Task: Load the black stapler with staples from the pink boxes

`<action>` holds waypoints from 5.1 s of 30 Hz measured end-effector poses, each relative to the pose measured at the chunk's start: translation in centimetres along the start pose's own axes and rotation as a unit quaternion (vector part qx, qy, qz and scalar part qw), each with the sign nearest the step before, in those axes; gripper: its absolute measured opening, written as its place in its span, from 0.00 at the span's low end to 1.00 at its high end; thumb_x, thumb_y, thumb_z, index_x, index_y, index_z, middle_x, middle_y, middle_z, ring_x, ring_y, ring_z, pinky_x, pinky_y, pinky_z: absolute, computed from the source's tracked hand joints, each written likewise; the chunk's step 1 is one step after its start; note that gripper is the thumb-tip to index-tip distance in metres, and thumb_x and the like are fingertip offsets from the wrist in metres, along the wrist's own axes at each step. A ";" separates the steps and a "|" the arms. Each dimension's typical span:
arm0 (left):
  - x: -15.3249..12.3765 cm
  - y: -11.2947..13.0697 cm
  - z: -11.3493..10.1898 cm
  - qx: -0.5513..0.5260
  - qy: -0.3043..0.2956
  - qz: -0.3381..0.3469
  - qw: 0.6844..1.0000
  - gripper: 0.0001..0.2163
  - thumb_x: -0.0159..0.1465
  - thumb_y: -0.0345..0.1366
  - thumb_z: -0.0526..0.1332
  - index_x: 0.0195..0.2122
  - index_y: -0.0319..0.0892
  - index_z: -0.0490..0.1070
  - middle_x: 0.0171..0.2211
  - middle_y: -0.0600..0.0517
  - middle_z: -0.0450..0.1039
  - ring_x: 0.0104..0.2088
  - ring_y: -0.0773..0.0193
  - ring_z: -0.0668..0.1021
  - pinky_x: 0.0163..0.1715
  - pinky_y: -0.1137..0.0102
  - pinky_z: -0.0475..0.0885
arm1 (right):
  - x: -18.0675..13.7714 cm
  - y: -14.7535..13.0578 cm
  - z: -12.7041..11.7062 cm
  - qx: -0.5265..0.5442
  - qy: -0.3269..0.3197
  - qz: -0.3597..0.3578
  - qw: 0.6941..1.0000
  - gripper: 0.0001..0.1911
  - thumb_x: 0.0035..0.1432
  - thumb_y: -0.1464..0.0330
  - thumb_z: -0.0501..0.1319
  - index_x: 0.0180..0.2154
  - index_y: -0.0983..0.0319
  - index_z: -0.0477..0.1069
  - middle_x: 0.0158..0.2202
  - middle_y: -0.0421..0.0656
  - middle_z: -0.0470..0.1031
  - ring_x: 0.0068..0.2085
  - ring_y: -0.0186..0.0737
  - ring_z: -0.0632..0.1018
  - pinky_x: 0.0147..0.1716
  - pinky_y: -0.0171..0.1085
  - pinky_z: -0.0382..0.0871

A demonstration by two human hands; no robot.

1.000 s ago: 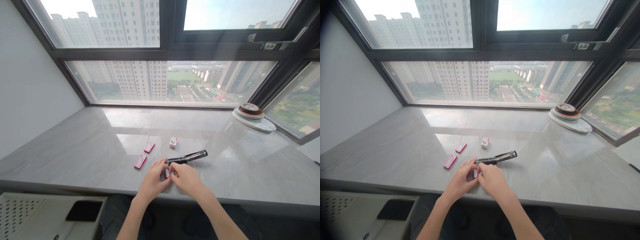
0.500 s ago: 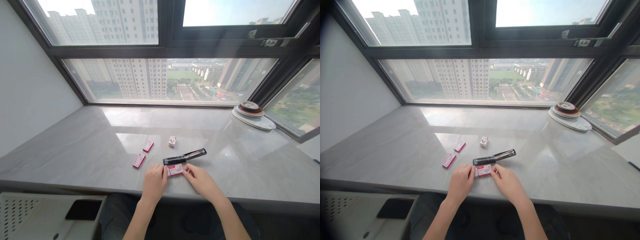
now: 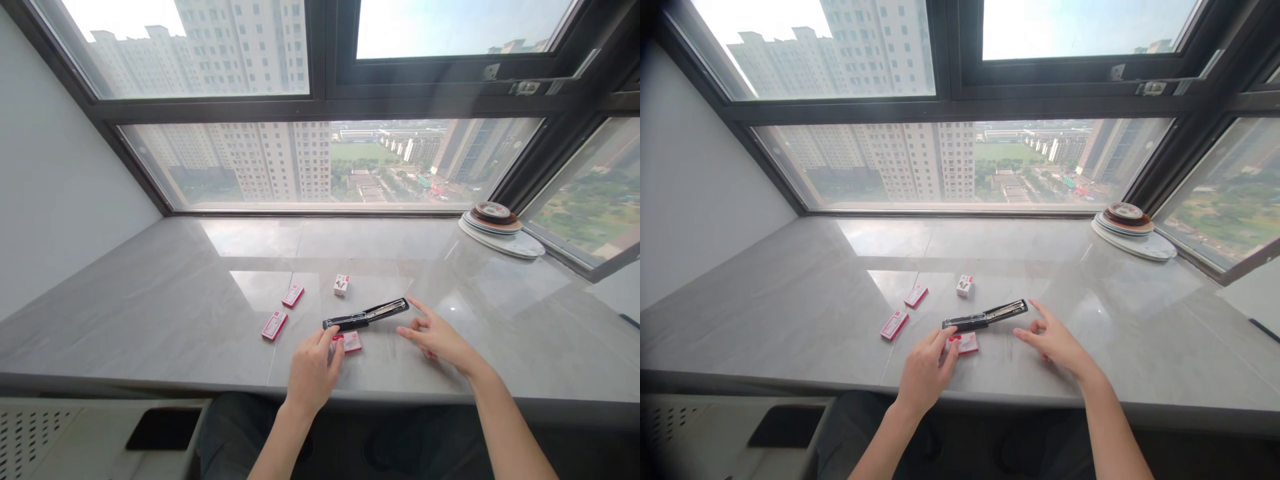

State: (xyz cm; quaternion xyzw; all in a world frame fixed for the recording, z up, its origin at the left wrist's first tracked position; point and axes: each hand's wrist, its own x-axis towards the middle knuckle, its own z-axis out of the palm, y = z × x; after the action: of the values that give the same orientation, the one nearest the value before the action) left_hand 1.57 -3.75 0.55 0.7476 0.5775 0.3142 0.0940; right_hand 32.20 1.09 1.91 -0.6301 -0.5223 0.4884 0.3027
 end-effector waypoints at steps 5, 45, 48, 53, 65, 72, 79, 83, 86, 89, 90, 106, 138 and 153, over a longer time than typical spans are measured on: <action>0.3 -0.2 0.4 0.005 -0.002 0.006 1.000 0.15 0.74 0.39 0.55 0.59 0.50 0.71 0.44 0.48 0.79 0.44 0.54 0.80 0.44 0.61 0.75 | 2.7 -2.5 -0.3 0.065 -0.106 -0.080 0.989 0.39 0.51 0.49 0.72 0.60 0.59 0.70 0.30 0.37 0.70 0.22 0.30 0.65 0.22 0.34 0.58; 5.2 -10.3 -3.4 -0.012 -0.018 0.023 0.999 0.10 0.66 0.33 0.58 0.48 0.46 0.65 0.71 0.47 0.57 0.74 0.53 0.55 0.67 0.52 0.64 | 2.2 -6.4 9.5 -0.159 0.016 -0.159 0.974 0.22 0.56 0.62 0.62 0.53 0.57 0.78 0.22 0.34 0.66 0.26 0.35 0.71 0.28 0.33 0.60; 6.1 -9.2 -1.8 -0.008 -0.013 0.035 0.999 0.21 0.67 0.33 0.58 0.61 0.46 0.61 0.69 0.44 0.61 0.72 0.54 0.59 0.69 0.52 0.61 | 2.1 -6.0 10.1 -0.142 0.035 -0.142 0.979 0.23 0.56 0.62 0.62 0.53 0.59 0.78 0.22 0.34 0.67 0.26 0.36 0.71 0.28 0.34 0.61; 8.2 -5.7 2.4 0.031 -0.001 0.034 0.999 0.31 0.73 0.41 0.54 0.74 0.46 0.45 0.71 0.40 0.55 0.73 0.47 0.55 0.70 0.45 0.55 | 1.5 -5.6 10.6 -0.114 0.046 -0.111 0.986 0.24 0.57 0.61 0.61 0.53 0.62 0.78 0.20 0.34 0.66 0.24 0.36 0.70 0.28 0.34 0.62; 8.8 -1.5 5.9 0.021 0.017 0.066 0.997 0.23 0.75 0.33 0.45 0.71 0.47 0.54 0.68 0.38 0.58 0.72 0.44 0.56 0.68 0.41 0.57 | 1.4 -2.5 10.7 -0.059 0.106 -0.058 0.991 0.36 0.65 0.45 0.53 0.61 0.64 0.69 0.19 0.35 0.66 0.21 0.40 0.72 0.24 0.37 0.65; 4.0 -2.8 2.2 0.034 0.002 0.034 0.999 0.24 0.75 0.33 0.46 0.71 0.53 0.51 0.70 0.42 0.55 0.72 0.50 0.58 0.66 0.46 0.62 | 0.1 -4.4 14.8 0.008 -0.046 -0.089 0.995 0.31 0.70 0.48 0.50 0.66 0.55 0.61 0.23 0.36 0.71 0.18 0.37 0.73 0.19 0.34 0.67; 3.4 -10.3 -2.2 0.085 0.021 0.007 0.996 0.23 0.75 0.33 0.46 0.71 0.50 0.53 0.71 0.43 0.54 0.72 0.50 0.56 0.68 0.47 0.59 | 2.9 -6.9 21.5 0.056 -0.160 -0.130 0.977 0.28 0.72 0.50 0.51 0.66 0.54 0.58 0.26 0.36 0.73 0.19 0.37 0.74 0.16 0.33 0.67; 4.2 -15.6 -4.9 0.123 0.018 0.018 0.992 0.22 0.75 0.33 0.45 0.70 0.47 0.54 0.70 0.43 0.56 0.72 0.50 0.56 0.69 0.47 0.57 | 5.7 -9.2 25.8 0.077 -0.245 -0.127 0.958 0.26 0.74 0.54 0.51 0.67 0.55 0.54 0.25 0.36 0.74 0.21 0.36 0.77 0.21 0.32 0.73; 4.8 -18.3 -6.4 0.126 0.028 -0.001 0.992 0.22 0.75 0.34 0.44 0.69 0.48 0.56 0.68 0.44 0.59 0.71 0.51 0.59 0.68 0.49 0.60 | 7.0 -10.6 28.2 0.081 -0.266 -0.123 0.953 0.25 0.74 0.55 0.51 0.67 0.54 0.54 0.25 0.35 0.74 0.21 0.35 0.79 0.22 0.31 0.74; 5.3 -19.5 -7.1 0.112 0.039 -0.014 0.993 0.22 0.75 0.35 0.45 0.69 0.48 0.59 0.67 0.45 0.61 0.70 0.52 0.61 0.67 0.51 0.62 | 7.4 -10.9 29.4 0.087 -0.253 -0.141 0.953 0.24 0.74 0.55 0.50 0.66 0.53 0.56 0.26 0.36 0.75 0.20 0.34 0.78 0.21 0.29 0.72; 5.4 -19.7 -7.2 0.107 0.041 -0.014 0.993 0.22 0.75 0.34 0.45 0.69 0.49 0.59 0.67 0.45 0.61 0.69 0.53 0.62 0.68 0.52 0.62 | 7.3 -10.8 29.6 0.088 -0.246 -0.149 0.954 0.23 0.74 0.55 0.50 0.66 0.53 0.57 0.26 0.36 0.75 0.20 0.33 0.78 0.21 0.29 0.71; 6.0 -19.2 -7.0 0.050 0.054 0.018 0.997 0.21 0.76 0.36 0.45 0.67 0.48 0.64 0.66 0.47 0.65 0.69 0.57 0.63 0.69 0.54 0.61 | 5.7 -10.7 29.9 0.080 -0.138 -0.169 0.973 0.34 0.73 0.53 0.50 0.73 0.58 0.46 0.25 0.36 0.75 0.18 0.36 0.75 0.19 0.33 0.69; 2.6 -0.9 1.9 0.113 -0.115 0.066 0.985 0.25 0.76 0.44 0.47 0.74 0.54 0.51 0.75 0.52 0.47 0.75 0.52 0.51 0.71 0.43 0.51 | -1.1 0.9 10.9 -0.523 0.138 -0.187 0.820 0.35 0.71 0.47 0.44 0.74 0.45 0.43 0.77 0.33 0.41 0.75 0.63 0.37 0.68 0.71 0.36; 1.5 -1.4 1.4 0.128 -0.090 0.049 0.986 0.29 0.74 0.48 0.51 0.75 0.52 0.49 0.76 0.50 0.45 0.75 0.45 0.48 0.70 0.40 0.49 | -1.0 0.2 11.8 -0.486 0.158 -0.174 0.842 0.34 0.72 0.49 0.45 0.74 0.46 0.48 0.76 0.35 0.43 0.75 0.66 0.39 0.66 0.74 0.34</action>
State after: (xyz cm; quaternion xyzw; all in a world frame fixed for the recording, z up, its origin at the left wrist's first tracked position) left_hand 1.47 -1.55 -0.73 0.8061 0.5648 0.1730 0.0338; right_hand 21.30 -1.46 -1.97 -0.6637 -0.7390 0.0052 0.1160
